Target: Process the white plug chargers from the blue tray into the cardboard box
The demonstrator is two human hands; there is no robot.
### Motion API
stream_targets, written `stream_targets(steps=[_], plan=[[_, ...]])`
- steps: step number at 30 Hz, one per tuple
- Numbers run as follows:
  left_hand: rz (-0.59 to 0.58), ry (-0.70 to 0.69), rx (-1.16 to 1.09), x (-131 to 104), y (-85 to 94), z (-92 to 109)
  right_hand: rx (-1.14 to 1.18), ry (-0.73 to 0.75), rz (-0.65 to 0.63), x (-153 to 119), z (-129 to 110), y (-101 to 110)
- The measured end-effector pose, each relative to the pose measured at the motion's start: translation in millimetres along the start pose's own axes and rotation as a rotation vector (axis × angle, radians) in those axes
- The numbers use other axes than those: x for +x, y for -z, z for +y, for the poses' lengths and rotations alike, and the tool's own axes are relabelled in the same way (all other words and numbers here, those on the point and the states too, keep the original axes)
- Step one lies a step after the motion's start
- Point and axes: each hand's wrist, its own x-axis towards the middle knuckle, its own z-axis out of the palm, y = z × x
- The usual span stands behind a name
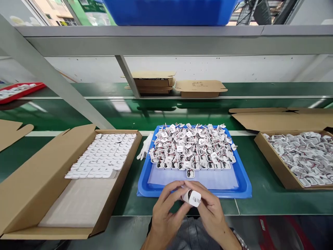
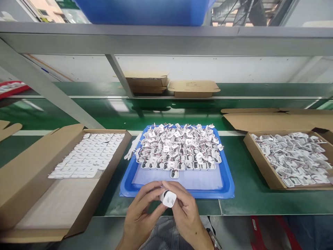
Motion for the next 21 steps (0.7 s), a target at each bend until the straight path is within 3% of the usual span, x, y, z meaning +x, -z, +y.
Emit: stream_targets(steps=[3, 5, 7, 14, 18, 21], plan=[[0.019, 0.344, -0.336, 1.3, 2.5, -0.2, -0.047, -0.142, -0.086, -4.7, -2.7, 9.2], [0.018, 0.561, -0.549, 3.8, 5.4, 0.7, -0.145, -0.121, -0.121, -6.2, -7.4, 13.9], [0.006, 0.690, -0.699, 6.1, 8.2, 1.8, -0.260, -0.037, -0.141, -5.6, -12.6, 15.5], [0.074, 0.792, -0.838, 8.3, 7.9, 3.2, -0.447, 0.071, -0.200, -4.4, -19.1, 7.2], [0.104, 0.734, -0.780, 8.9, 4.6, 0.5, -0.493, 0.085, -0.218, -7.2, -18.7, 6.5], [0.045, 0.665, -0.667, 9.8, 3.0, -0.5, -0.518, 0.175, -0.219, -4.2, -20.7, 7.5]])
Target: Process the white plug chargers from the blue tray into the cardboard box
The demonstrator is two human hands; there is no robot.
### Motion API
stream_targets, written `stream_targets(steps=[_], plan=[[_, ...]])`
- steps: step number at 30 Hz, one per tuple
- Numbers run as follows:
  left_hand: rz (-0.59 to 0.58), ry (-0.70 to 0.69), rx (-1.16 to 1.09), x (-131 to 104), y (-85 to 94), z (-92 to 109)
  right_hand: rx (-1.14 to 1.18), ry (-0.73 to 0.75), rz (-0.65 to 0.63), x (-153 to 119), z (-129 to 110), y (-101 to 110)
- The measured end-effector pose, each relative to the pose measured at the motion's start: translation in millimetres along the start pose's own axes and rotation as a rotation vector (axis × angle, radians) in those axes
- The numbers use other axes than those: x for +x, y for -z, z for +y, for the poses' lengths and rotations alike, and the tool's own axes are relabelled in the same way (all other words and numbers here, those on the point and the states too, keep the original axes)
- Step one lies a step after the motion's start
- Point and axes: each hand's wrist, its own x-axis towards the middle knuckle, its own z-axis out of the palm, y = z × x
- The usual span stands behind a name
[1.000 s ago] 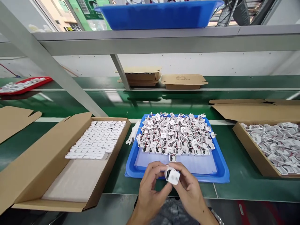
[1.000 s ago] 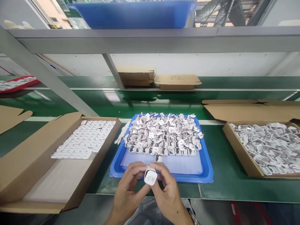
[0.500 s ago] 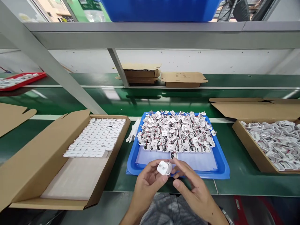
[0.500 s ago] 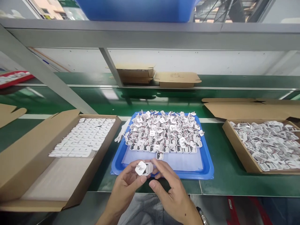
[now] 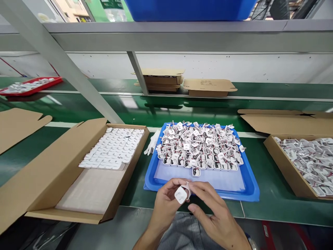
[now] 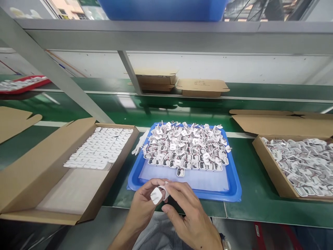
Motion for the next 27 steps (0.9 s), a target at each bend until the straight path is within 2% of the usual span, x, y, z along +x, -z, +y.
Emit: stream_targets(steps=[5, 8, 12, 14, 19, 22, 27], plan=[[-0.083, -0.160, 0.235, -3.5, 1.5, -2.7, -0.091, 0.242, 0.021, 10.5, 4.3, 7.6], [-0.144, -0.169, 0.346, -7.5, 6.1, -3.7, -0.160, 0.319, 0.004, 13.5, 8.8, 14.4], [-0.187, -0.183, 0.492, -10.3, 9.4, 0.0, -0.209, 0.408, -0.086, 13.1, 13.3, 22.5], [-0.178, -0.190, 0.506, -10.7, 8.3, 1.3, -0.187, 0.421, -0.089, 12.3, 16.4, 23.8], [-0.112, -0.235, 0.419, -11.4, 2.3, -2.3, -0.084, 0.388, 0.043, 10.8, 24.6, 17.4], [-0.084, -0.255, 0.382, -11.6, 0.4, -3.0, -0.055, 0.365, 0.079, 10.0, 24.5, 12.6], [-0.150, -0.250, 0.356, -11.2, 3.0, 5.3, -0.027, 0.307, 0.076, 8.7, 23.4, 12.3]])
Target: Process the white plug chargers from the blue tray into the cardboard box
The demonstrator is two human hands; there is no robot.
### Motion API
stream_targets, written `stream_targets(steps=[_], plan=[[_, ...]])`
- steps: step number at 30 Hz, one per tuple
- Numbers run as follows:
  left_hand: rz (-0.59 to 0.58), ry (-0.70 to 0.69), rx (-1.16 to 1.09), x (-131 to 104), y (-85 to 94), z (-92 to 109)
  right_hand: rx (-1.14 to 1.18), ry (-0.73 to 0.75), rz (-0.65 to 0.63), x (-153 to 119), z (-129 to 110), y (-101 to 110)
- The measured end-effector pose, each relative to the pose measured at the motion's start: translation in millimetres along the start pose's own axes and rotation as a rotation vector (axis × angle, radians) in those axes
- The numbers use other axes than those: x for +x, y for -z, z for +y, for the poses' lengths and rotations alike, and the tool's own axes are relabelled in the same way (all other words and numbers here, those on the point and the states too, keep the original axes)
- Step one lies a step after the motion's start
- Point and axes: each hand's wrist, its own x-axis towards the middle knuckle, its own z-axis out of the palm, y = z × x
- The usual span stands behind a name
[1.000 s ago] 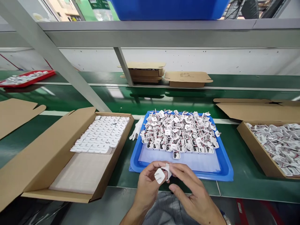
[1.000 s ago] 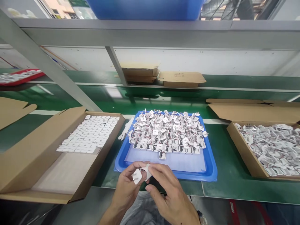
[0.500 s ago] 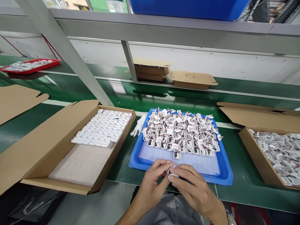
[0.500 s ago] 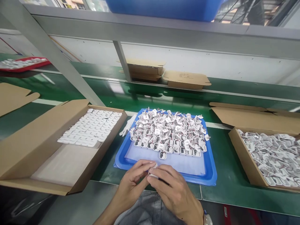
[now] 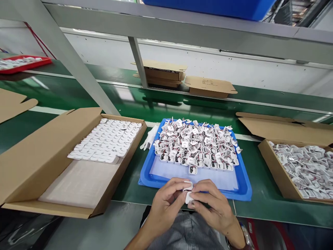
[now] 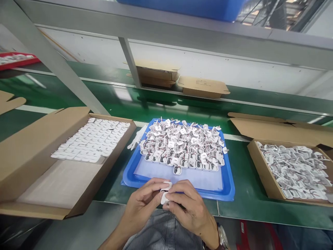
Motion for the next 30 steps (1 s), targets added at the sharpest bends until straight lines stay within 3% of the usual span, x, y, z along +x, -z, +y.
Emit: stream_targets(steps=[7, 13, 16, 19, 23, 30], plan=[[-0.117, 0.030, -0.145, 2.5, 5.1, 1.8, 0.021, -0.023, -0.044, -1.0, 0.2, 4.9], [-0.050, 0.028, -0.150, 0.2, 2.0, 2.0, 0.214, -0.419, -0.040, -5.4, -0.9, 10.6], [-0.068, -0.022, -0.065, -3.3, 0.7, 3.0, 0.329, -0.523, -0.019, -6.8, -0.6, 9.4], [-0.085, -0.071, -0.002, -4.9, 0.5, 2.4, 0.403, -0.548, 0.016, -5.5, -3.2, 6.6], [-0.082, -0.130, 0.026, -4.4, 0.3, 0.4, 0.317, -0.508, 0.052, -3.4, -8.3, 3.8], [-0.061, -0.111, 0.068, -6.5, -1.2, -4.1, 0.349, -0.535, 0.052, -0.9, -5.4, 0.2]])
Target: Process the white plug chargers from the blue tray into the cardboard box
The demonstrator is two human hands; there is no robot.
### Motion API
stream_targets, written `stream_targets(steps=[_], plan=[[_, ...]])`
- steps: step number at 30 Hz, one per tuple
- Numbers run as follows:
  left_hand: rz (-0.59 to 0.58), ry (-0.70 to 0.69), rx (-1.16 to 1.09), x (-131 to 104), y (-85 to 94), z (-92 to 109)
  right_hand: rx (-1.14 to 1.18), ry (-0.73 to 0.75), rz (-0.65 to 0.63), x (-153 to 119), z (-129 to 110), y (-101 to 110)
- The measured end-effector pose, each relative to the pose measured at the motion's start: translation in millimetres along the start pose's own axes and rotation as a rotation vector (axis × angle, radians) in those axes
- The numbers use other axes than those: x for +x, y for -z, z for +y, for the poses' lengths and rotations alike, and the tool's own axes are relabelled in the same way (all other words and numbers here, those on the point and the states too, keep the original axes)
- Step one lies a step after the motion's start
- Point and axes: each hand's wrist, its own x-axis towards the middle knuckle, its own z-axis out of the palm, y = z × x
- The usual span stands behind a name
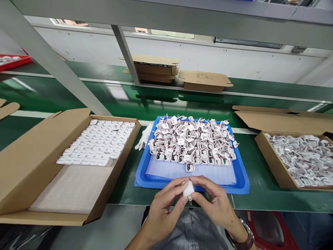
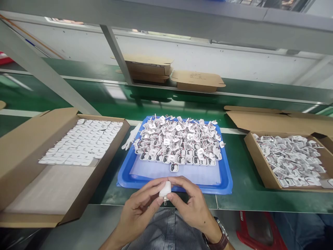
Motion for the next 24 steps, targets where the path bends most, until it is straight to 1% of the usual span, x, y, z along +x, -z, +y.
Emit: stream_targets(steps=[4, 10, 18, 21, 24], plan=[[0.020, 0.023, -0.043, -1.5, -1.3, 0.6, 0.055, -0.047, -0.010, 2.3, 1.3, 2.6], [-0.004, 0.021, -0.108, -2.2, -2.8, 0.5, 0.015, -0.002, -0.043, 0.7, -1.4, 5.6], [0.047, 0.045, -0.123, -3.1, -5.9, 0.4, 0.028, 0.007, -0.086, -2.2, -1.4, 3.0], [0.065, 0.068, -0.134, -2.7, -7.2, 2.2, 0.044, 0.010, -0.087, -3.0, -0.3, 1.5], [0.056, 0.087, -0.158, -1.6, -8.4, 2.5, 0.054, 0.015, -0.055, -4.3, 1.1, 0.3]])
